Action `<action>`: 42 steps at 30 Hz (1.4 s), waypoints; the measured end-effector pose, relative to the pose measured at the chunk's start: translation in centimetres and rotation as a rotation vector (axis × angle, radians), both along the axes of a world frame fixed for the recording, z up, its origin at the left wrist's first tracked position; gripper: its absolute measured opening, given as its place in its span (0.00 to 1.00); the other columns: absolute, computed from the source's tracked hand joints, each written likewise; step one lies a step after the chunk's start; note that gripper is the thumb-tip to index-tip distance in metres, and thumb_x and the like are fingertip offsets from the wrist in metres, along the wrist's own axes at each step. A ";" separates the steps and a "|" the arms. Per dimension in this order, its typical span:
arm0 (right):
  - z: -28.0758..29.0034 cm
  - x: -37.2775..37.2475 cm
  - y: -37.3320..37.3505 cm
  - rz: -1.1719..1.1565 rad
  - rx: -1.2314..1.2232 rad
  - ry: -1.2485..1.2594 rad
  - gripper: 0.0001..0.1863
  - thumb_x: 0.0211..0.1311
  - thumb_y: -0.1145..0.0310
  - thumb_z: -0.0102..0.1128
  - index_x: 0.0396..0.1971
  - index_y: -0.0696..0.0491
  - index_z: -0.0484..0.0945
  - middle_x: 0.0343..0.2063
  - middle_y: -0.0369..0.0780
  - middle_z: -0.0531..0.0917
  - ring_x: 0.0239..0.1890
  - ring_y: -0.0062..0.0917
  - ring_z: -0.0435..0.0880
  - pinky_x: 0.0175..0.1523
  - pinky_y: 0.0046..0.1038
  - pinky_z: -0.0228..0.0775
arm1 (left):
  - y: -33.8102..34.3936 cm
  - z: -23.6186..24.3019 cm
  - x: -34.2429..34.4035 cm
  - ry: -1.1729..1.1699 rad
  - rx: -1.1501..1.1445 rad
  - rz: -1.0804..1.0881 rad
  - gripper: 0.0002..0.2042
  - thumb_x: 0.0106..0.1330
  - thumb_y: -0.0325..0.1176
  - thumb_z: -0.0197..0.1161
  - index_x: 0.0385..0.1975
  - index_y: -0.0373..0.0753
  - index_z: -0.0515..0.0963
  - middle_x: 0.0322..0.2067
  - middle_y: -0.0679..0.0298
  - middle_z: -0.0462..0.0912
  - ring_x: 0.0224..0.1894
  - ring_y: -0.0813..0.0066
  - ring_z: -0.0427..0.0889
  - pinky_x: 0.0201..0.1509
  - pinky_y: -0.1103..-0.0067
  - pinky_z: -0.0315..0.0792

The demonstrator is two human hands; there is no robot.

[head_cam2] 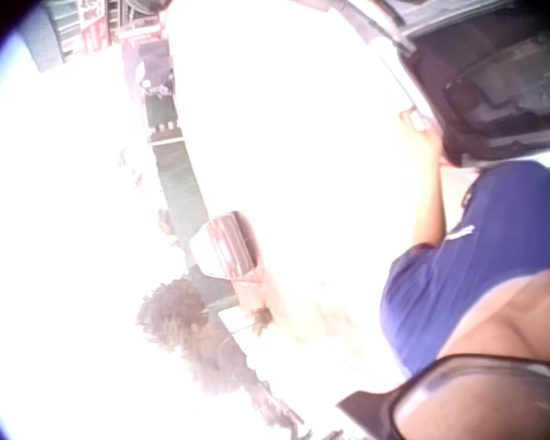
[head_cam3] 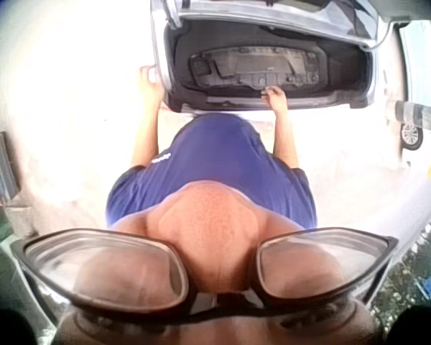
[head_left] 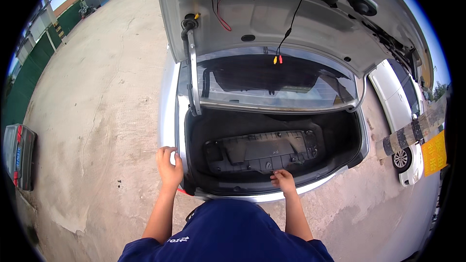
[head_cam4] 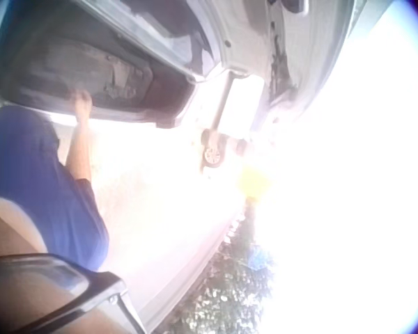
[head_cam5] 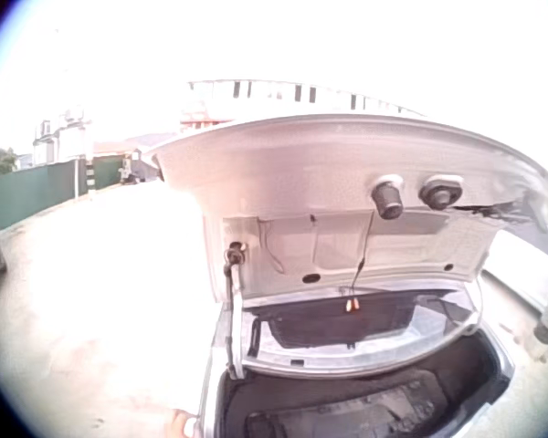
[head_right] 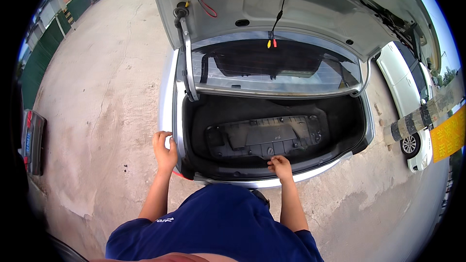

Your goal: The person works on the wiring inside the open trunk of a silver car. They connect and secure wires near the trunk lid, using a yellow tool to manipulate the connections. The person then closes the trunk and walks away.

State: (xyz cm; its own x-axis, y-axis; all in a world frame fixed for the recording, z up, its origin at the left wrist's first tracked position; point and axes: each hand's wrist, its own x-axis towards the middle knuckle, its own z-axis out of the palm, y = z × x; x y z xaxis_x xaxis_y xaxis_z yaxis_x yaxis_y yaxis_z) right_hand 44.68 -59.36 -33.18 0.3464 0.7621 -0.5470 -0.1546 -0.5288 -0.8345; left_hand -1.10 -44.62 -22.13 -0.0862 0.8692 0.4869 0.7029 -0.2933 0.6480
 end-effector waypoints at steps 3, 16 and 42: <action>-7.7 -1.3 -6.7 0.052 -0.192 -0.016 0.12 0.77 0.67 0.60 0.50 0.59 0.82 0.37 0.45 0.90 0.32 0.30 0.90 0.36 0.28 0.82 | -5.3 -2.3 -1.0 0.043 -0.114 0.029 0.06 0.67 0.22 0.64 0.41 0.35 0.83 0.41 0.54 0.82 0.45 0.52 0.83 0.53 0.63 0.76; -15.2 -10.9 -7.5 0.856 0.009 -0.526 0.18 0.69 0.53 0.68 0.47 0.52 0.88 0.39 0.47 0.92 0.42 0.41 0.92 0.51 0.39 0.82 | -17.7 -2.9 -2.1 0.277 -0.744 -0.506 0.12 0.70 0.35 0.67 0.48 0.36 0.86 0.36 0.51 0.89 0.39 0.54 0.89 0.47 0.63 0.82; -25.2 -47.7 -7.3 1.001 -0.535 -0.280 0.18 0.65 0.59 0.65 0.49 0.52 0.89 0.43 0.45 0.92 0.42 0.37 0.92 0.45 0.37 0.85 | -3.7 -14.7 -55.4 0.125 -0.815 -0.231 0.12 0.68 0.32 0.69 0.48 0.35 0.85 0.37 0.52 0.89 0.40 0.52 0.88 0.49 0.61 0.81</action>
State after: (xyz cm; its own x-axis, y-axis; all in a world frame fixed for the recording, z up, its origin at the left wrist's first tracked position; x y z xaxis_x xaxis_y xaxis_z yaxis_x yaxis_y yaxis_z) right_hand -3.04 -66.67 -58.38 -0.1190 0.4589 -0.8805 0.6840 -0.6049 -0.4077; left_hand -56.52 -48.28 -36.84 0.1488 0.9411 -0.3037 0.7634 0.0859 0.6402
